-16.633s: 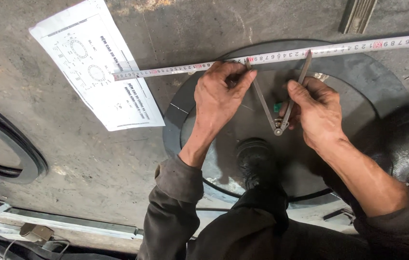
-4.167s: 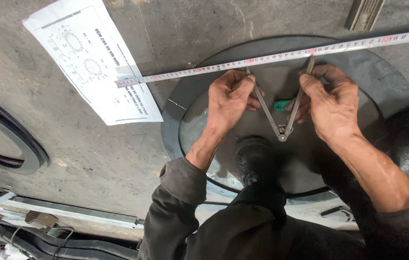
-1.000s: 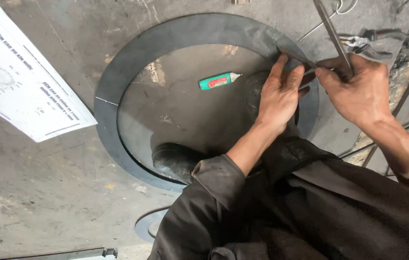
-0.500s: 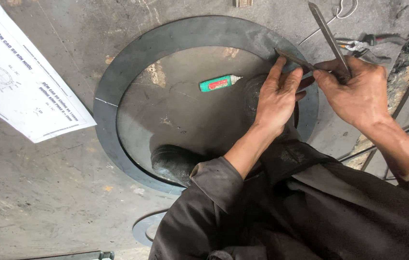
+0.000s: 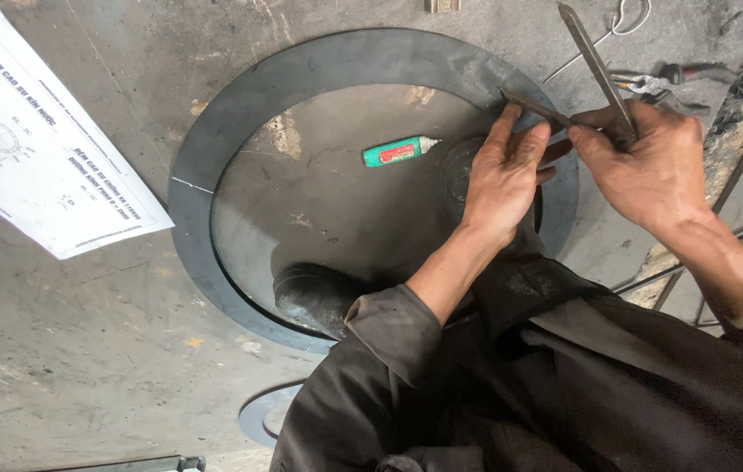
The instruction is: Use a compass and marker to mark measurements on a circular metal piece.
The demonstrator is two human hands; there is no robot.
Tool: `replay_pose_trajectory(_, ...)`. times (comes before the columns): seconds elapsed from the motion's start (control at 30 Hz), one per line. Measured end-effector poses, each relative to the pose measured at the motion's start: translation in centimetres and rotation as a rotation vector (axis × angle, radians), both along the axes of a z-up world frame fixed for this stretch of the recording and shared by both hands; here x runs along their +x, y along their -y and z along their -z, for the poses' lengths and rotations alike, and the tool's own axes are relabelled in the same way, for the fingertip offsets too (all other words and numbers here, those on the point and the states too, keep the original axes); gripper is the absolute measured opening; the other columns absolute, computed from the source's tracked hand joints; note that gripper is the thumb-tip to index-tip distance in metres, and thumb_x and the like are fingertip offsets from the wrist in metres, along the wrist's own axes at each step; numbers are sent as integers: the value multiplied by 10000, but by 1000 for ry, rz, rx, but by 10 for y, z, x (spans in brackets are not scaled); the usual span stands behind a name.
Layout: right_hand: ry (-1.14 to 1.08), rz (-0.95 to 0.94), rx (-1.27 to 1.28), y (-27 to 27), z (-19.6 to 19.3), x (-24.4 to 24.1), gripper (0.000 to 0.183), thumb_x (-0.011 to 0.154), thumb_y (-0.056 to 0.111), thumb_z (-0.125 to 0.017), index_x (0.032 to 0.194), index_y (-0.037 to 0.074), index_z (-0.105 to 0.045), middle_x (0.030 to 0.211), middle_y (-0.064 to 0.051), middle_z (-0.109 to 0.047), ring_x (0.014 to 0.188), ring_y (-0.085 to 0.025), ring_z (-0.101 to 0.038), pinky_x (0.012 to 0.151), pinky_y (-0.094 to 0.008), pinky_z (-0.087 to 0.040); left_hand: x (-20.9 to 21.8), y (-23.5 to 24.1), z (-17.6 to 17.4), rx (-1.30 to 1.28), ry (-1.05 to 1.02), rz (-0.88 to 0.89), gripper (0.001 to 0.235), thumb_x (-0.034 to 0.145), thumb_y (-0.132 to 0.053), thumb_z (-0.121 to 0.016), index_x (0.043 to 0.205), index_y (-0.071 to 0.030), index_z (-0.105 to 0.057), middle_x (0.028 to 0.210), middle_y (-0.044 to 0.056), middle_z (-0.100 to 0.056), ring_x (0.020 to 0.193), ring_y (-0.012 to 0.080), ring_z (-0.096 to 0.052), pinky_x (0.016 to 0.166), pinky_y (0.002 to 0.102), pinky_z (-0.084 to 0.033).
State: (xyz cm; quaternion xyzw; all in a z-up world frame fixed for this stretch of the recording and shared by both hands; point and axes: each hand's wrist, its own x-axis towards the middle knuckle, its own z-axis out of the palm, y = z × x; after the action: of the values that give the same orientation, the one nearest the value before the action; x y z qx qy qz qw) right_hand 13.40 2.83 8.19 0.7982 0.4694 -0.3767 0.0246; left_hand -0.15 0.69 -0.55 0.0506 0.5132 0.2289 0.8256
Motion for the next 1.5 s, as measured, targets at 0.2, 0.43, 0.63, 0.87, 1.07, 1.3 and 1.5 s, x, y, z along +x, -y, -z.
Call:
replay_pose_trajectory(0.2, -54, -12, 52, 16, 11, 13, 199, 1053, 183, -769, 1134, 1, -760, 836, -117, -726, 657, -139, -652, 554, -301, -497, -3, -7, -7, -29, 2, 45, 736, 1017, -310, -587, 1621, -28, -275, 1368, 225, -597, 1230, 281, -614, 893, 389, -594)
replay_pose_trajectory(0.43, -8, -71, 46, -5, -3, 2, 200, 1053, 177, -771, 1116, -13, -771, 743, -131, -715, 566, -158, -645, 570, -325, -506, -1, -3, -3, -8, 8, 8, 737, 1029, -295, -586, 1626, -4, -267, 1370, 233, -606, 1184, 293, -632, 880, 408, -571)
replay_pose_trajectory(0.63, 205, -315, -114, -40, -15, -8, 341, 979, 271, -745, 923, -64, -718, 599, -181, -659, 487, -251, -652, 502, -374, -548, -3, -6, -7, 12, 53, -15, 751, 1064, -299, -523, 1662, -39, -151, 1404, 192, -586, 1157, 301, -675, 961, 468, -543)
replay_pose_trajectory(0.87, 381, -972, 84, -82, -35, -42, 287, 1027, 326, -650, 1138, 69, -713, 462, -50, -562, 369, -190, -586, 384, -351, -513, 0, -1, -2, 41, 46, -14, 745, 1053, -245, -531, 1677, -72, -164, 1354, 191, -617, 1147, 307, -659, 936, 439, -547)
replay_pose_trajectory(1.07, 416, -1217, 74, -97, -28, -55, 308, 1046, 384, -554, 1061, 128, -725, 405, 3, -509, 317, -130, -540, 323, -300, -459, 3, 7, 10, 26, 71, -25, 760, 1037, -145, -512, 1685, -70, -122, 1317, 169, -618, 1161, 256, -627, 937, 405, -557)
replay_pose_trajectory(1.3, 554, -1307, 314, -112, -28, -66, 310, 1049, 448, -594, 973, 203, -768, 427, -4, -534, 375, -141, -584, 367, -276, -474, -3, -6, -4, 23, 78, 11, 764, 1044, -180, -510, 1683, -70, -105, 1286, 166, -639, 1125, 273, -654, 917, 391, -535)
replay_pose_trajectory(1.5, 523, -1309, 174, -116, -21, -69, 365, 1050, 437, -548, 1012, 153, -774, 430, -23, -555, 367, -153, -591, 334, -283, -472, 1, 1, 3, 41, 82, -17, 772, 1053, -177, -507, 1692, -55, -92, 1279, 172, -652, 1135, 297, -662, 898, 396, -528)
